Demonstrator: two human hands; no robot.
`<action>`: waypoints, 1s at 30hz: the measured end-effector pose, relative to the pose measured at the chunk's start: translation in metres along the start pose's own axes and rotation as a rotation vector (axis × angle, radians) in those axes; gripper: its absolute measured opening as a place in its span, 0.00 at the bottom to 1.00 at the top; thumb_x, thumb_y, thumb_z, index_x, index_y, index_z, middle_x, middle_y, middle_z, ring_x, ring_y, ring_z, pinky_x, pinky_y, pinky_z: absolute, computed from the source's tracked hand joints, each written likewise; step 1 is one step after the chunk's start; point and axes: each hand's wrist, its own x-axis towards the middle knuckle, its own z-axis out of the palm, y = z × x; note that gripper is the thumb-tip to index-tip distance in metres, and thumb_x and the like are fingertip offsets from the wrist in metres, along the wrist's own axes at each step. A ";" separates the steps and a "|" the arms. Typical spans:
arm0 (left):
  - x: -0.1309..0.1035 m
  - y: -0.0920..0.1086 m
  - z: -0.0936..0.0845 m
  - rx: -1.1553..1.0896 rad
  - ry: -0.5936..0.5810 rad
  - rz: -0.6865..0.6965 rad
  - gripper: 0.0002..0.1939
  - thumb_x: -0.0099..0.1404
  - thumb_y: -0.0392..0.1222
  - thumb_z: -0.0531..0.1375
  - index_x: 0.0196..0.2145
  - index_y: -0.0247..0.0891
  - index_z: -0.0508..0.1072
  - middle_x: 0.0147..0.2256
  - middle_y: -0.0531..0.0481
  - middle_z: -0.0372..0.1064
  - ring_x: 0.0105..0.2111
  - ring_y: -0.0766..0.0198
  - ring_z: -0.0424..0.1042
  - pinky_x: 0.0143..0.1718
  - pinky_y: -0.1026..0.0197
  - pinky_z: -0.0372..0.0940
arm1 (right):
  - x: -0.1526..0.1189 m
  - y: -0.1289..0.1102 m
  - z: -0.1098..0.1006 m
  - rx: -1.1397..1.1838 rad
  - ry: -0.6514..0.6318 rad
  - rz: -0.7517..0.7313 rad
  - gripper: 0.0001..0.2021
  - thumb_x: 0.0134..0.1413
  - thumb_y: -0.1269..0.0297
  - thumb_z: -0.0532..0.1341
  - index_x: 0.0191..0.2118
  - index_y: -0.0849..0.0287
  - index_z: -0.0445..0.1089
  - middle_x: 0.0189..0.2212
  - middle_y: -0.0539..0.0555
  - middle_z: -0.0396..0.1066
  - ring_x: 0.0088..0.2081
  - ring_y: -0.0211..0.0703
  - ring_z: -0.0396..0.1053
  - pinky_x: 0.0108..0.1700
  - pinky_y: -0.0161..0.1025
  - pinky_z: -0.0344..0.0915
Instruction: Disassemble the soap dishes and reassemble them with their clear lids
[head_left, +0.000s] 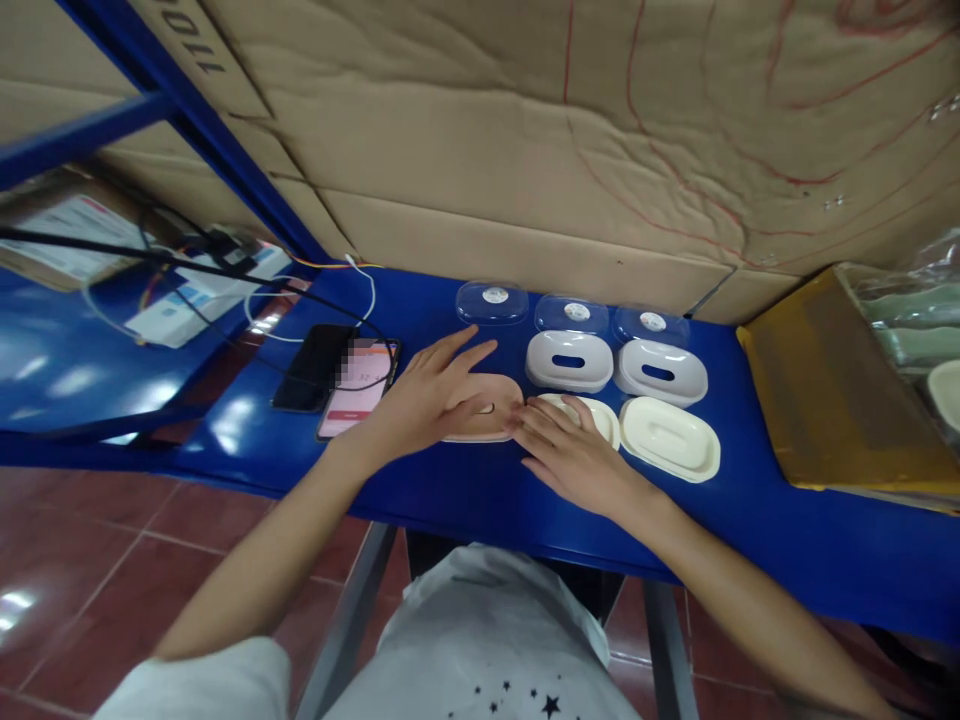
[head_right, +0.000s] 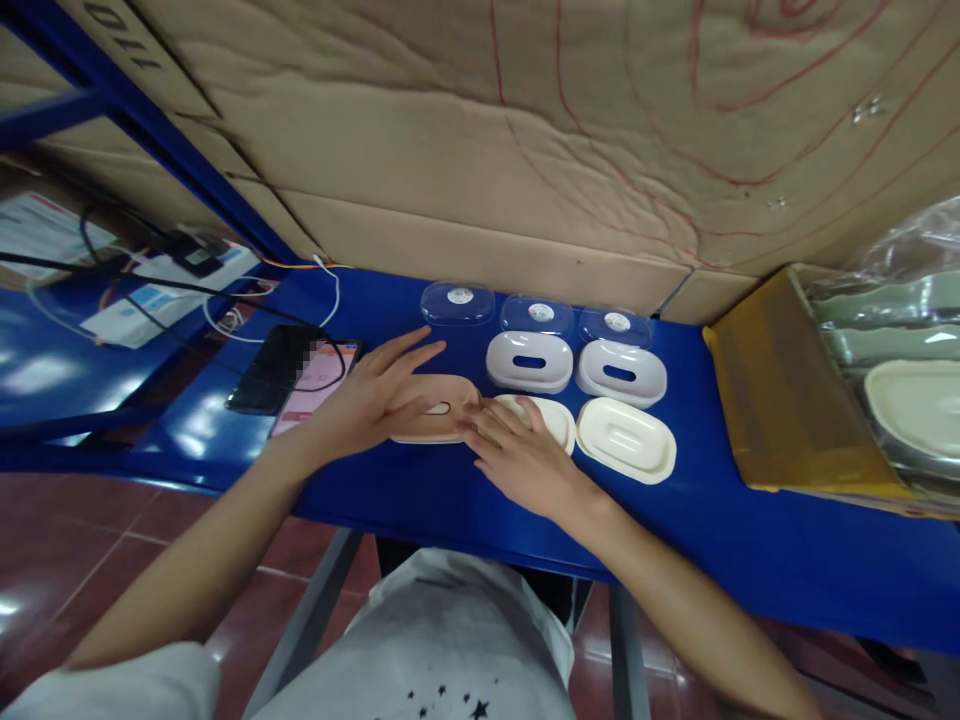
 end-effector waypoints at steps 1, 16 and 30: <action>0.017 -0.004 -0.001 0.018 0.015 -0.021 0.33 0.80 0.56 0.56 0.76 0.44 0.57 0.76 0.35 0.53 0.75 0.42 0.56 0.73 0.37 0.57 | 0.000 0.001 0.000 -0.006 -0.001 0.009 0.24 0.76 0.64 0.58 0.72 0.58 0.64 0.71 0.62 0.68 0.72 0.60 0.64 0.71 0.65 0.59; 0.111 -0.071 0.018 0.047 -0.004 -0.261 0.47 0.59 0.60 0.75 0.69 0.37 0.68 0.61 0.32 0.66 0.66 0.33 0.64 0.68 0.29 0.58 | -0.012 0.015 -0.012 0.018 0.150 -0.023 0.31 0.77 0.63 0.56 0.79 0.51 0.48 0.72 0.64 0.66 0.72 0.56 0.64 0.70 0.61 0.60; 0.000 -0.008 0.011 -0.093 -0.049 0.041 0.40 0.64 0.51 0.74 0.70 0.47 0.68 0.69 0.37 0.64 0.70 0.41 0.65 0.70 0.37 0.64 | -0.007 0.017 -0.006 0.035 0.169 0.024 0.30 0.77 0.63 0.56 0.79 0.53 0.51 0.70 0.65 0.68 0.70 0.57 0.66 0.68 0.60 0.60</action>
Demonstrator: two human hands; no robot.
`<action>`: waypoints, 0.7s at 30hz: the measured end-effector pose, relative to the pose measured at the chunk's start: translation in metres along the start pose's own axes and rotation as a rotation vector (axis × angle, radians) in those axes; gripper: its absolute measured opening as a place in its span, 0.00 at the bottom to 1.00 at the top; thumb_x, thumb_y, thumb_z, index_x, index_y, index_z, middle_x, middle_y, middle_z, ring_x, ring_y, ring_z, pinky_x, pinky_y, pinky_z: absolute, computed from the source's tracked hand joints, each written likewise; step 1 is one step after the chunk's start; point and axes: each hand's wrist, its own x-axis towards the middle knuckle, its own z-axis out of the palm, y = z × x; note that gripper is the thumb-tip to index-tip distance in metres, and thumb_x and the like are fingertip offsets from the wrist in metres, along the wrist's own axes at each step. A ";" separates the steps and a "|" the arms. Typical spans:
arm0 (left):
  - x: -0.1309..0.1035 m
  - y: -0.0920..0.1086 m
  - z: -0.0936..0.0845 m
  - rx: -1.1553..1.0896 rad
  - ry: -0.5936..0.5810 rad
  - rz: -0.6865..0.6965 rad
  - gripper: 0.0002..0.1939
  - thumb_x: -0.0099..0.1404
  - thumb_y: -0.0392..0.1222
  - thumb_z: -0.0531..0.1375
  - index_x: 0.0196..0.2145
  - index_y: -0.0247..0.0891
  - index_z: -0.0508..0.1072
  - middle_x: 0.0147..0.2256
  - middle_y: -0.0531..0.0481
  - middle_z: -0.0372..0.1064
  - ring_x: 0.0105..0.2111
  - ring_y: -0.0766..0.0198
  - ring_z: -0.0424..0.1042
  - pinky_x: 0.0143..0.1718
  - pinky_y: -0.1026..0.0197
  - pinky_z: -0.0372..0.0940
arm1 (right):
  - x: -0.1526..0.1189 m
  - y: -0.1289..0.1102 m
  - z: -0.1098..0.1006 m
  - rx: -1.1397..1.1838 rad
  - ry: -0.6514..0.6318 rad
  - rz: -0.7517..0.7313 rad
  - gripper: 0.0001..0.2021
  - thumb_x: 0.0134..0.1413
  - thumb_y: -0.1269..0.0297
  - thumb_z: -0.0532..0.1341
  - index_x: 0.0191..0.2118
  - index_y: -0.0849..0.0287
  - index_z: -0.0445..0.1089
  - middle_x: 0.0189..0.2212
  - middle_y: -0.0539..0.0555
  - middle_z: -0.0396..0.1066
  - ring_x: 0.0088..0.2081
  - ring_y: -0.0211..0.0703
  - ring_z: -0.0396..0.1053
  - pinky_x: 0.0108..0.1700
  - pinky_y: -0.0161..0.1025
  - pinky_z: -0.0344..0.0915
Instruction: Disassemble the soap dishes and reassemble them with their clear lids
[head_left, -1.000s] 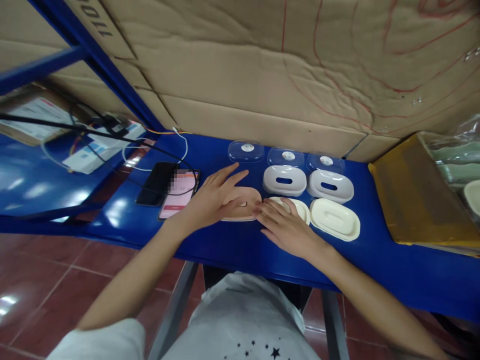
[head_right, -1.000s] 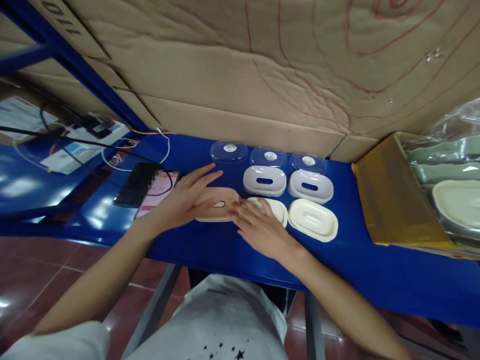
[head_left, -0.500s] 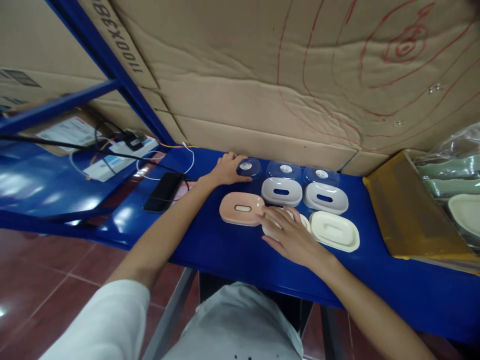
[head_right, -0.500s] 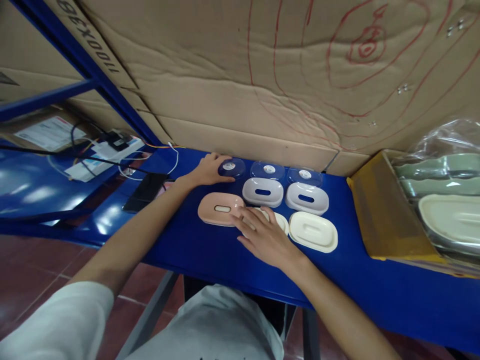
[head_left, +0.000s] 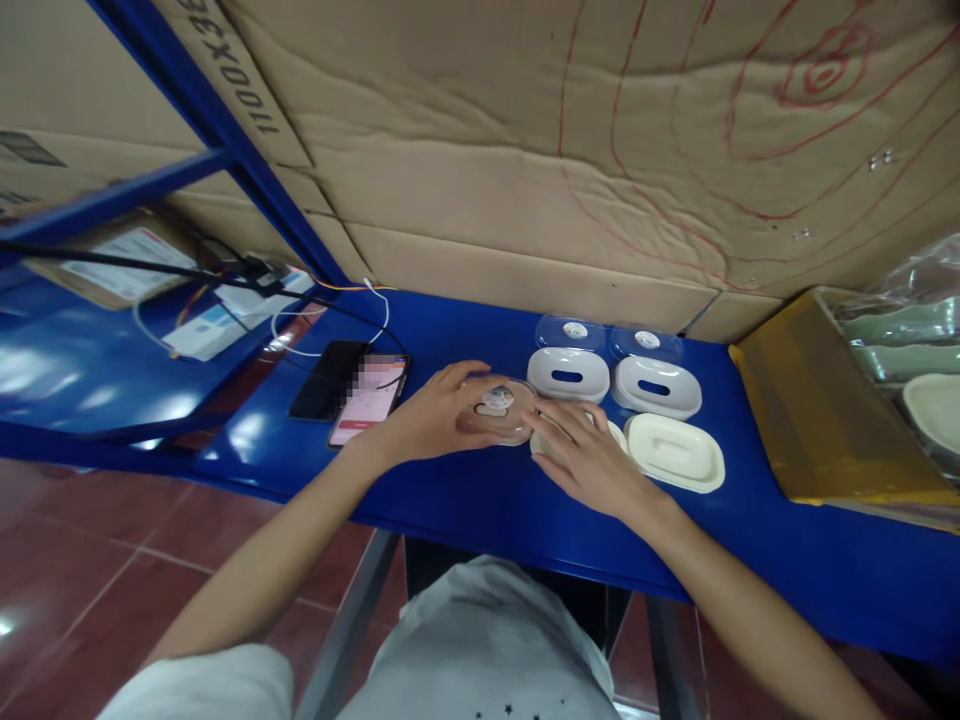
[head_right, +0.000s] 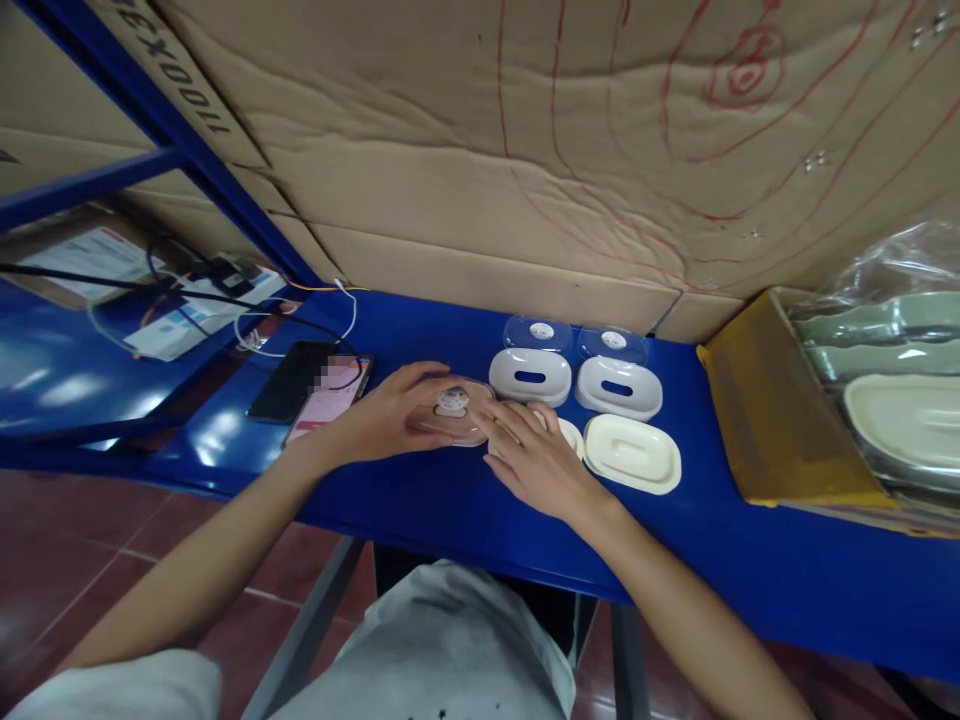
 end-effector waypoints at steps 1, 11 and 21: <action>-0.001 -0.001 0.001 0.001 -0.005 0.008 0.39 0.65 0.51 0.74 0.70 0.48 0.68 0.70 0.36 0.63 0.71 0.41 0.64 0.71 0.37 0.64 | 0.000 0.000 0.001 0.002 -0.005 -0.002 0.30 0.77 0.63 0.56 0.78 0.53 0.51 0.70 0.65 0.68 0.71 0.57 0.66 0.68 0.60 0.60; -0.018 -0.002 0.013 0.008 0.025 0.097 0.40 0.73 0.54 0.68 0.75 0.43 0.59 0.77 0.33 0.50 0.78 0.41 0.49 0.75 0.33 0.56 | -0.003 0.004 0.008 0.041 -0.059 -0.011 0.29 0.78 0.64 0.55 0.78 0.53 0.52 0.72 0.65 0.66 0.72 0.57 0.65 0.68 0.62 0.63; -0.022 -0.008 0.023 -0.017 0.130 0.142 0.42 0.72 0.51 0.70 0.76 0.44 0.57 0.76 0.29 0.51 0.77 0.39 0.51 0.73 0.31 0.60 | -0.001 0.001 0.005 0.035 -0.086 -0.039 0.37 0.78 0.67 0.53 0.82 0.53 0.35 0.75 0.64 0.60 0.74 0.56 0.63 0.72 0.63 0.60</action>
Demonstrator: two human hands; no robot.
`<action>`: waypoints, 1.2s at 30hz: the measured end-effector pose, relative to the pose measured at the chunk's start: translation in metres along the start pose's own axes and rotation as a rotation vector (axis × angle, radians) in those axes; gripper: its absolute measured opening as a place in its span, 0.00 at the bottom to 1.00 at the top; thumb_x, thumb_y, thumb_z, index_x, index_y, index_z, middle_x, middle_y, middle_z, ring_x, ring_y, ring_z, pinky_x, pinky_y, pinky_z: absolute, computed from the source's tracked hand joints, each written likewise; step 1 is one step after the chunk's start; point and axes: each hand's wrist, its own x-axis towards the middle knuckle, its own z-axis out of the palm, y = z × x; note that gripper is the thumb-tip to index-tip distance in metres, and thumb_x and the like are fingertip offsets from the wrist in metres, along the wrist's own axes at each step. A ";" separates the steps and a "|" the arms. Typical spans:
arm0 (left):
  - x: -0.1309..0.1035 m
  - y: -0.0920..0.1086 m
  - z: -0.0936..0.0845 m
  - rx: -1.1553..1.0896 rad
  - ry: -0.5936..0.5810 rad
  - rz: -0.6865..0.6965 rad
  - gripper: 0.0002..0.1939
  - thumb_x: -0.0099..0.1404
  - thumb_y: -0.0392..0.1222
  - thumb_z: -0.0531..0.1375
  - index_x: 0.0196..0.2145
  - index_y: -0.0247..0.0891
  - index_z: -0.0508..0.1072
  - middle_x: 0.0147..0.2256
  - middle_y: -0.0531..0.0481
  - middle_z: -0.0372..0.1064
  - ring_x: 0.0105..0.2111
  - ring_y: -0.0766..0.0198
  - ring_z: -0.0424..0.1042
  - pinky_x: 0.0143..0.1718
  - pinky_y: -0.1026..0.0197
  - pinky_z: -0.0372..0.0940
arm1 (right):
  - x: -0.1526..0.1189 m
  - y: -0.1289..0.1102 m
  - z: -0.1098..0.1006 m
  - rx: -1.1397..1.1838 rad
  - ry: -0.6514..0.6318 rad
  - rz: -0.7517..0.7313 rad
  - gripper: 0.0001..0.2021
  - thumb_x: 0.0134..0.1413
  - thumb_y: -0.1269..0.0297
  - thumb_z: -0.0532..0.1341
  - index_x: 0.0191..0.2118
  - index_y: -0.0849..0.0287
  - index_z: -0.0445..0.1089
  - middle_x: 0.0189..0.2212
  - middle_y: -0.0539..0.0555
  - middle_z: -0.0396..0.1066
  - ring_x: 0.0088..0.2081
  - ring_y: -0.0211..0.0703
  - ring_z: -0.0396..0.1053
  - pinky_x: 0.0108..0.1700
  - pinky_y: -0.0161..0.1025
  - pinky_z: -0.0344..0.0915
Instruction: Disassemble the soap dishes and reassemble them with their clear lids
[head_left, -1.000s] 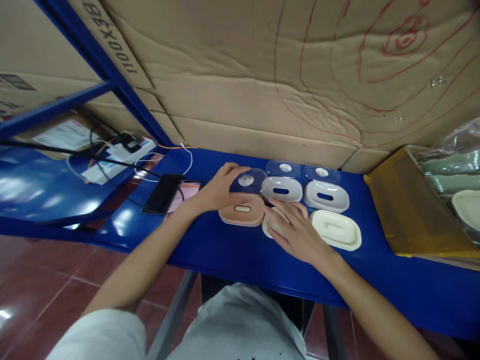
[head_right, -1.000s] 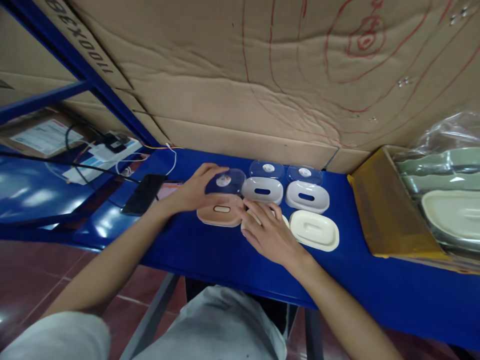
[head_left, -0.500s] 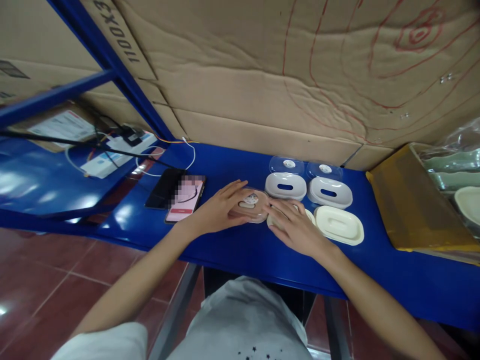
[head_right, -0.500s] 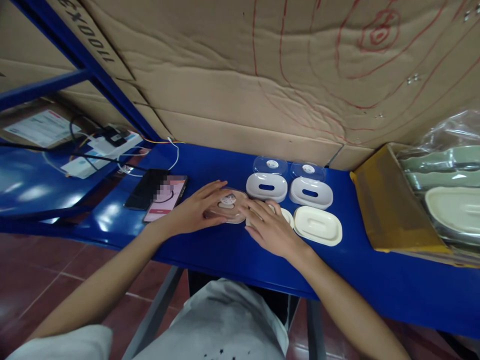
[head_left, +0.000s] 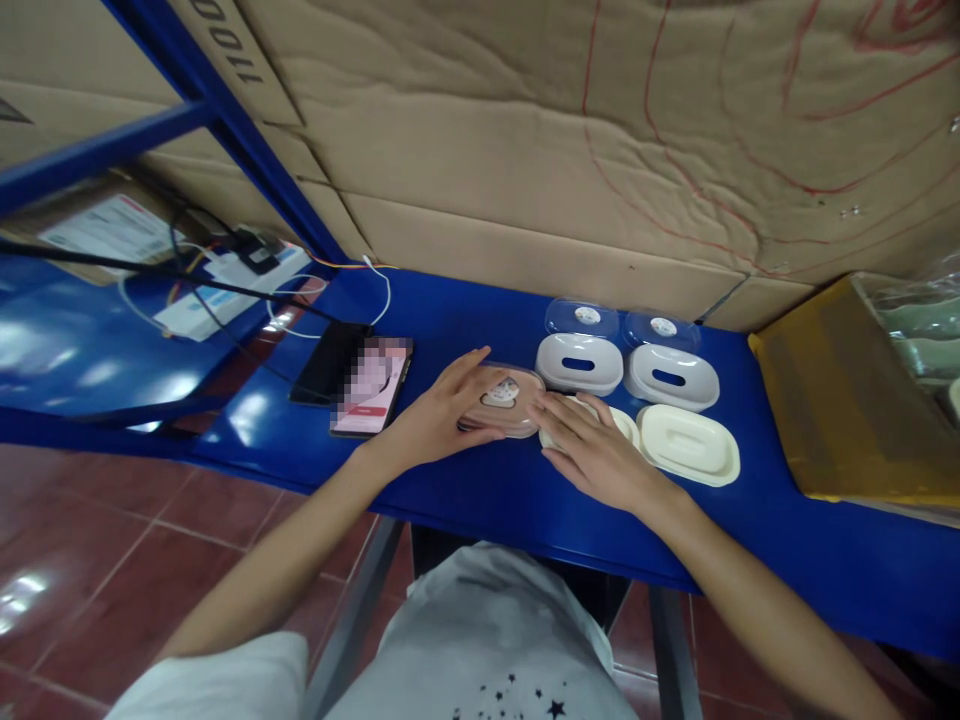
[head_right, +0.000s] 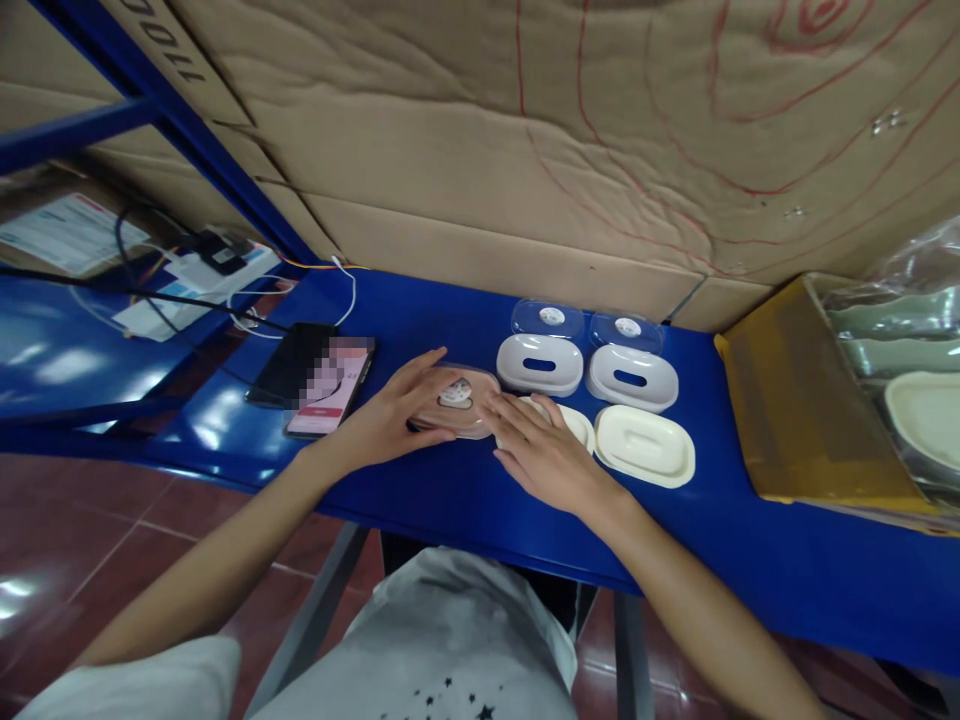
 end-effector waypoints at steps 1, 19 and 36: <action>-0.001 0.000 0.001 -0.001 0.015 0.013 0.42 0.72 0.51 0.70 0.76 0.43 0.57 0.76 0.29 0.52 0.77 0.38 0.52 0.72 0.31 0.60 | 0.000 0.000 0.000 0.000 -0.006 0.003 0.37 0.78 0.67 0.53 0.82 0.53 0.34 0.76 0.64 0.59 0.74 0.56 0.63 0.72 0.63 0.60; -0.002 0.002 -0.002 0.215 -0.025 0.076 0.46 0.68 0.52 0.73 0.76 0.45 0.59 0.76 0.27 0.51 0.75 0.33 0.56 0.68 0.30 0.66 | 0.000 0.000 0.001 -0.066 0.002 -0.010 0.29 0.77 0.70 0.53 0.78 0.55 0.53 0.74 0.61 0.63 0.71 0.54 0.67 0.71 0.60 0.64; -0.009 -0.005 0.009 0.079 0.049 0.040 0.49 0.66 0.51 0.74 0.77 0.44 0.56 0.75 0.26 0.50 0.76 0.33 0.53 0.70 0.26 0.61 | 0.000 -0.003 0.002 -0.075 -0.009 -0.029 0.32 0.76 0.70 0.54 0.80 0.59 0.49 0.75 0.63 0.61 0.74 0.54 0.62 0.72 0.60 0.63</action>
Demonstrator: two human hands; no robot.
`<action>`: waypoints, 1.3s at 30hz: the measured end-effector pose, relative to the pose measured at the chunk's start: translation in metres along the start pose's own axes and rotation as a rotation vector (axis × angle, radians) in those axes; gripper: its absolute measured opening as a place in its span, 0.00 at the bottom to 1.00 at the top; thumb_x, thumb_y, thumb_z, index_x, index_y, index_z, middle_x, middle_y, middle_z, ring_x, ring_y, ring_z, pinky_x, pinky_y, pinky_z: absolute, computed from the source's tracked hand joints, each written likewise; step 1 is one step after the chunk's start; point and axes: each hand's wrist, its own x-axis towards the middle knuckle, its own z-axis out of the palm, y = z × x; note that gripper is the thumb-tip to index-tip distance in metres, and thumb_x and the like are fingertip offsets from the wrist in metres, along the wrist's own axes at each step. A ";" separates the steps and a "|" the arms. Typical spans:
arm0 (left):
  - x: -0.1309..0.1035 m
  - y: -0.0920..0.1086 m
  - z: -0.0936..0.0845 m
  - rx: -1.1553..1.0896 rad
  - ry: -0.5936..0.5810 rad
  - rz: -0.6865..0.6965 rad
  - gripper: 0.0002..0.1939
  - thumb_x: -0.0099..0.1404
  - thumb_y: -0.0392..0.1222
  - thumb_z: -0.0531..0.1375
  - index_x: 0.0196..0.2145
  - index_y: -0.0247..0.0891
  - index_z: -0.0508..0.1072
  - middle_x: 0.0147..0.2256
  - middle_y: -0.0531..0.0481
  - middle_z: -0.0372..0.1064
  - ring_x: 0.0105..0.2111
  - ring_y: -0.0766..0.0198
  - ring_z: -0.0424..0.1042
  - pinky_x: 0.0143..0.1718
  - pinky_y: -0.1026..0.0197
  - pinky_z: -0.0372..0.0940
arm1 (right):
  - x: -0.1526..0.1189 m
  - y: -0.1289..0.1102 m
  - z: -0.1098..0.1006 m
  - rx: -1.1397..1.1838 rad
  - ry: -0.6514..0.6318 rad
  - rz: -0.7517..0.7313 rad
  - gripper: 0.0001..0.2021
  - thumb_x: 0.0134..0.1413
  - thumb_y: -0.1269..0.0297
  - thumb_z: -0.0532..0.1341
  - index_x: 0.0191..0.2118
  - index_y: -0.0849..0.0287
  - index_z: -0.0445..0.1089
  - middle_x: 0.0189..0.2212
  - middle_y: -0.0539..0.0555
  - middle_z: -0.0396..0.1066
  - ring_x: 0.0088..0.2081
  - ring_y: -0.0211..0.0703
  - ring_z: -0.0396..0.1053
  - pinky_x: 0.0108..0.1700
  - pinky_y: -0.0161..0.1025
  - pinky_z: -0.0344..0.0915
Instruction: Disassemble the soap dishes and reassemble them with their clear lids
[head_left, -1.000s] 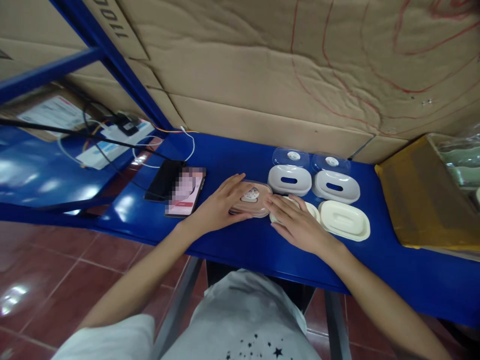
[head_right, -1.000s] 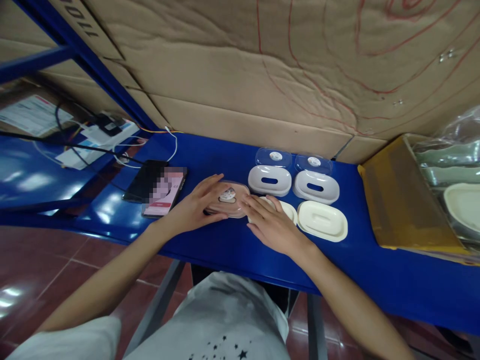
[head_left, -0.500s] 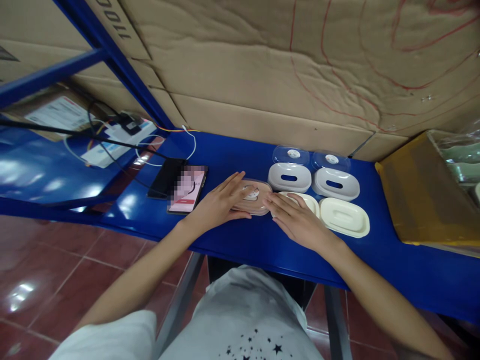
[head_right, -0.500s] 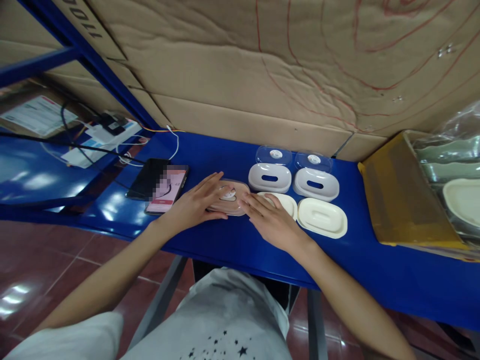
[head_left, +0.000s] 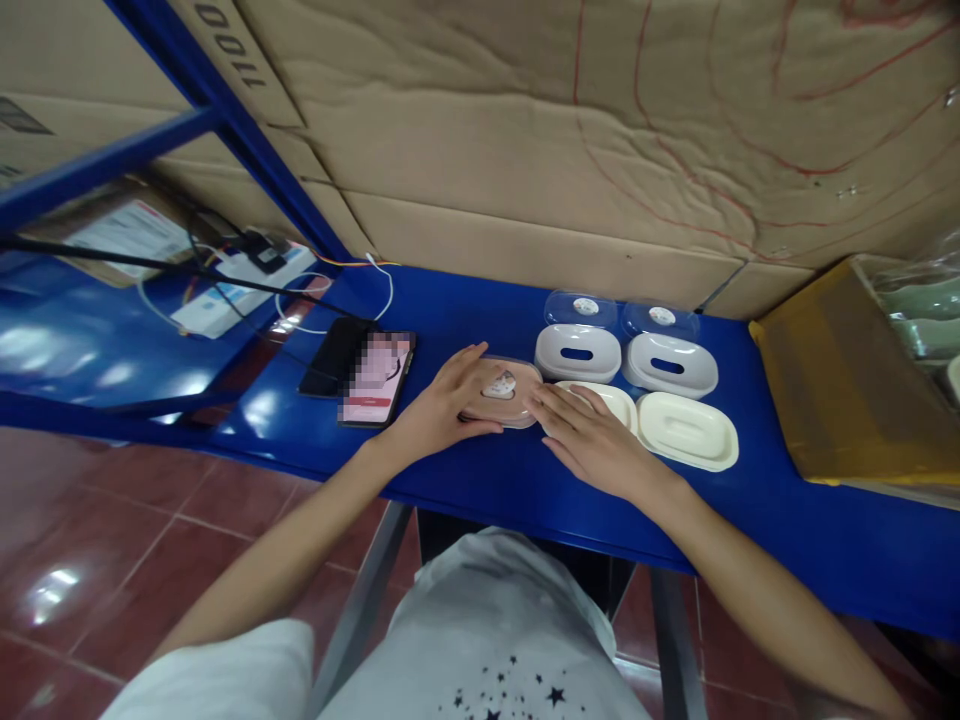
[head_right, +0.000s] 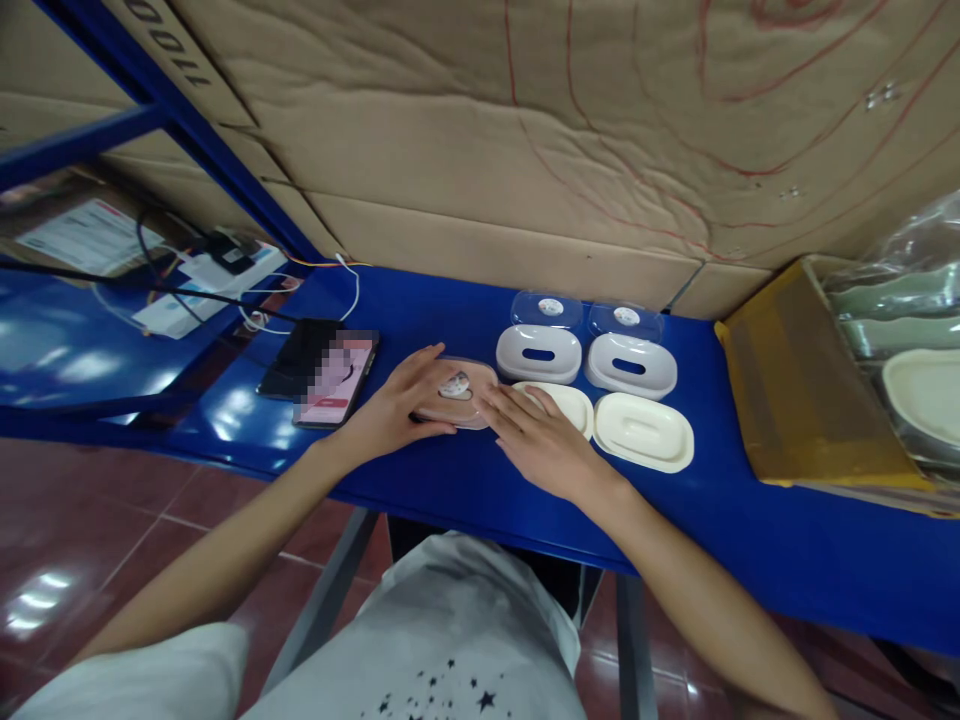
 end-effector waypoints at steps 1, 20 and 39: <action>-0.001 0.000 0.001 -0.011 0.016 -0.009 0.50 0.66 0.52 0.74 0.77 0.43 0.55 0.75 0.26 0.52 0.76 0.33 0.54 0.71 0.26 0.60 | 0.000 0.000 0.000 0.009 -0.003 0.002 0.33 0.76 0.69 0.54 0.80 0.58 0.46 0.75 0.63 0.60 0.74 0.54 0.62 0.73 0.60 0.63; 0.021 -0.016 -0.017 0.194 -0.030 -0.207 0.36 0.75 0.51 0.64 0.74 0.37 0.61 0.77 0.27 0.50 0.77 0.30 0.48 0.72 0.23 0.53 | -0.011 0.022 -0.026 0.093 0.045 0.134 0.29 0.77 0.61 0.57 0.78 0.52 0.55 0.72 0.64 0.66 0.73 0.58 0.64 0.71 0.64 0.62; 0.057 0.052 0.016 0.256 -0.242 0.256 0.40 0.73 0.70 0.62 0.66 0.33 0.68 0.51 0.34 0.76 0.48 0.42 0.78 0.54 0.42 0.71 | -0.022 0.058 -0.027 -0.090 0.120 0.371 0.16 0.78 0.57 0.58 0.59 0.56 0.77 0.57 0.59 0.81 0.60 0.59 0.74 0.60 0.55 0.63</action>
